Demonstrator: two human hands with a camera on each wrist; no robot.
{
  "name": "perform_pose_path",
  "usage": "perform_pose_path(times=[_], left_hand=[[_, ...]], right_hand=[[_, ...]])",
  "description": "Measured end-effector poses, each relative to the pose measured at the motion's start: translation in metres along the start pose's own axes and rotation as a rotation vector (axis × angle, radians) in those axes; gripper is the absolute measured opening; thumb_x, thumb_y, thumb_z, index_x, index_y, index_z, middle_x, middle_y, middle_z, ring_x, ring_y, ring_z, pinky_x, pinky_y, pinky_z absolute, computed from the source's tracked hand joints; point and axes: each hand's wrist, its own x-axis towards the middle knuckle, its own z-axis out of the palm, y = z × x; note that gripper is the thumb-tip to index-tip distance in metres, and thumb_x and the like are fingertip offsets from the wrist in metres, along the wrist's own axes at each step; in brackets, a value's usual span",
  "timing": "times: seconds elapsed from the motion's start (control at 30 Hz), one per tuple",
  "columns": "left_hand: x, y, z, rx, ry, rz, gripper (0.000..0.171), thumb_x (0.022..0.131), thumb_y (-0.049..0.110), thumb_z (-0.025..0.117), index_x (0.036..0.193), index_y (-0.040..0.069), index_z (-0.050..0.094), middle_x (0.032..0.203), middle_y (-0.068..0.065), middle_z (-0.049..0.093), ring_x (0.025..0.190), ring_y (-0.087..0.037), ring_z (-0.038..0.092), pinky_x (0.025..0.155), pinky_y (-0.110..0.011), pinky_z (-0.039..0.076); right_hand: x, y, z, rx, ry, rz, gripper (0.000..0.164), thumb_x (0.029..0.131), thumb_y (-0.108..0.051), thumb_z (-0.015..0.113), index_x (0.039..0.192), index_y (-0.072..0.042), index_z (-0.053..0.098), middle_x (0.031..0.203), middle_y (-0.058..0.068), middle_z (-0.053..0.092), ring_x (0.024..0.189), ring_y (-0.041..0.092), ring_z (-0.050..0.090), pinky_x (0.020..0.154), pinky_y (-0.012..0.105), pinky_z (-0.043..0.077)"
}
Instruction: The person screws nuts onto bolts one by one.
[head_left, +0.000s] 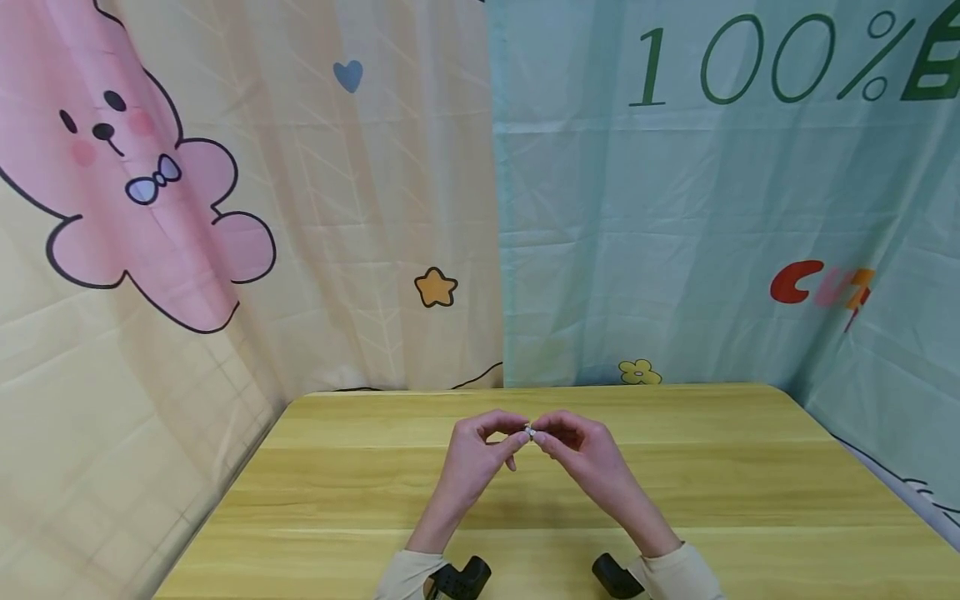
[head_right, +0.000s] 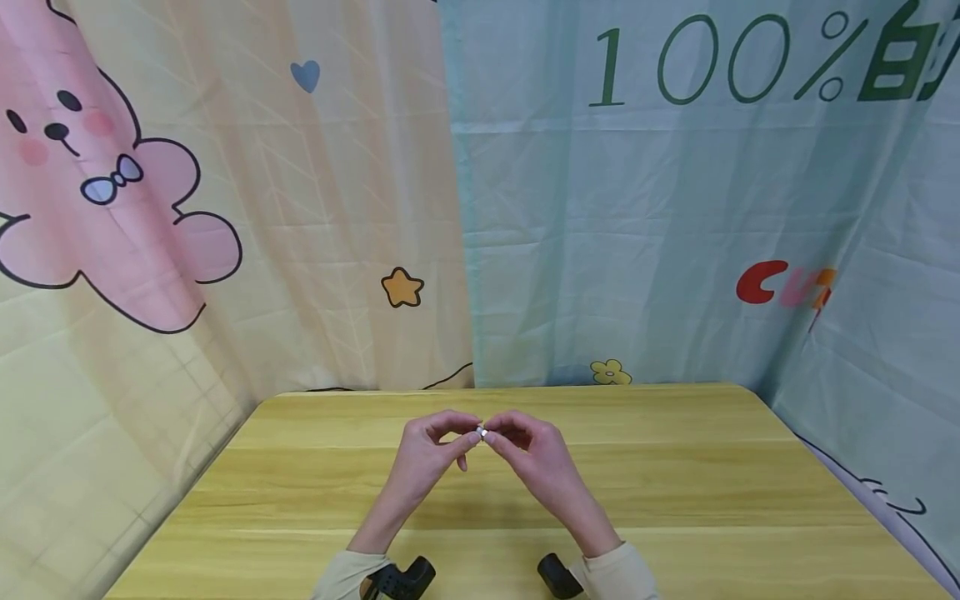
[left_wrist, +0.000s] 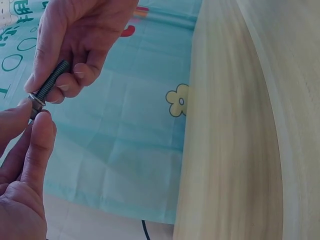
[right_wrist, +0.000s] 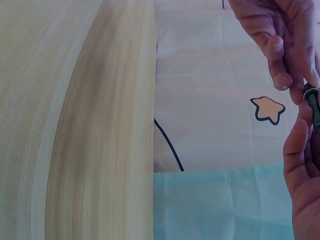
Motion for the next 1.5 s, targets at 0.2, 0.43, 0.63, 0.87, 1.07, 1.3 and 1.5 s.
perform_pose_path(times=[0.2, 0.43, 0.63, 0.87, 1.07, 1.3, 1.5], left_hand=[[0.000, 0.002, 0.000, 0.008, -0.007, 0.000, 0.011, 0.090, 0.000, 0.070, 0.099, -0.005, 0.073, 0.092, -0.011, 0.069, 0.082, -0.020, 0.063, 0.054, -0.025, 0.053], [-0.001, 0.003, -0.003, 0.042, 0.025, 0.021, 0.009, 0.089, 0.000, 0.070, 0.097, -0.004, 0.072, 0.093, -0.015, 0.069, 0.073, -0.015, 0.062, 0.053, -0.026, 0.054], [0.000, 0.004, -0.009, 0.032, 0.073, 0.026, 0.009, 0.089, -0.001, 0.071, 0.097, -0.004, 0.072, 0.093, -0.014, 0.069, 0.068, -0.014, 0.061, 0.054, -0.035, 0.056], [0.000, 0.006, -0.013, 0.010, 0.070, 0.036, 0.010, 0.089, -0.001, 0.070, 0.098, -0.005, 0.071, 0.093, -0.014, 0.068, 0.073, -0.015, 0.062, 0.056, -0.038, 0.057], [0.004, -0.006, -0.013, -0.010, 0.068, 0.017, 0.010, 0.089, -0.002, 0.070, 0.098, -0.005, 0.071, 0.092, -0.016, 0.067, 0.073, -0.016, 0.061, 0.054, -0.033, 0.056], [0.010, -0.029, -0.012, -0.019, 0.053, -0.016, 0.011, 0.088, 0.005, 0.073, 0.098, -0.001, 0.072, 0.088, -0.018, 0.067, 0.072, -0.015, 0.061, 0.052, -0.028, 0.055], [0.010, -0.034, -0.015, -0.002, 0.053, -0.012, 0.014, 0.089, 0.009, 0.074, 0.098, -0.001, 0.071, 0.087, -0.017, 0.068, 0.072, -0.019, 0.062, 0.051, -0.029, 0.055]], right_hand=[[0.000, -0.001, 0.000, 0.009, 0.022, 0.011, 0.013, 0.094, -0.021, 0.069, 0.104, -0.013, 0.070, 0.099, 0.003, 0.068, 0.087, 0.020, 0.066, 0.077, 0.034, 0.056], [0.001, -0.001, -0.003, 0.009, 0.041, 0.022, 0.018, 0.093, -0.022, 0.070, 0.105, -0.008, 0.070, 0.100, 0.006, 0.069, 0.089, 0.020, 0.066, 0.079, 0.030, 0.055], [0.002, -0.002, -0.007, 0.000, 0.050, 0.027, 0.018, 0.093, -0.019, 0.071, 0.104, -0.005, 0.070, 0.098, 0.009, 0.068, 0.087, 0.023, 0.066, 0.077, 0.030, 0.055], [0.003, -0.002, -0.008, 0.015, 0.062, 0.030, 0.013, 0.091, -0.017, 0.072, 0.101, -0.009, 0.070, 0.096, 0.007, 0.068, 0.087, 0.031, 0.066, 0.077, 0.031, 0.056], [0.003, 0.002, -0.006, 0.047, 0.055, 0.035, 0.014, 0.092, -0.015, 0.072, 0.103, -0.006, 0.069, 0.098, 0.009, 0.067, 0.088, 0.024, 0.067, 0.078, 0.031, 0.056], [0.002, 0.005, -0.005, 0.060, 0.070, 0.061, 0.015, 0.093, -0.018, 0.071, 0.102, -0.005, 0.068, 0.096, 0.013, 0.066, 0.083, 0.022, 0.065, 0.077, 0.036, 0.057], [0.005, 0.009, -0.002, 0.055, 0.069, 0.101, 0.016, 0.092, -0.016, 0.072, 0.103, -0.005, 0.069, 0.097, 0.012, 0.067, 0.087, 0.026, 0.065, 0.079, 0.036, 0.056]])
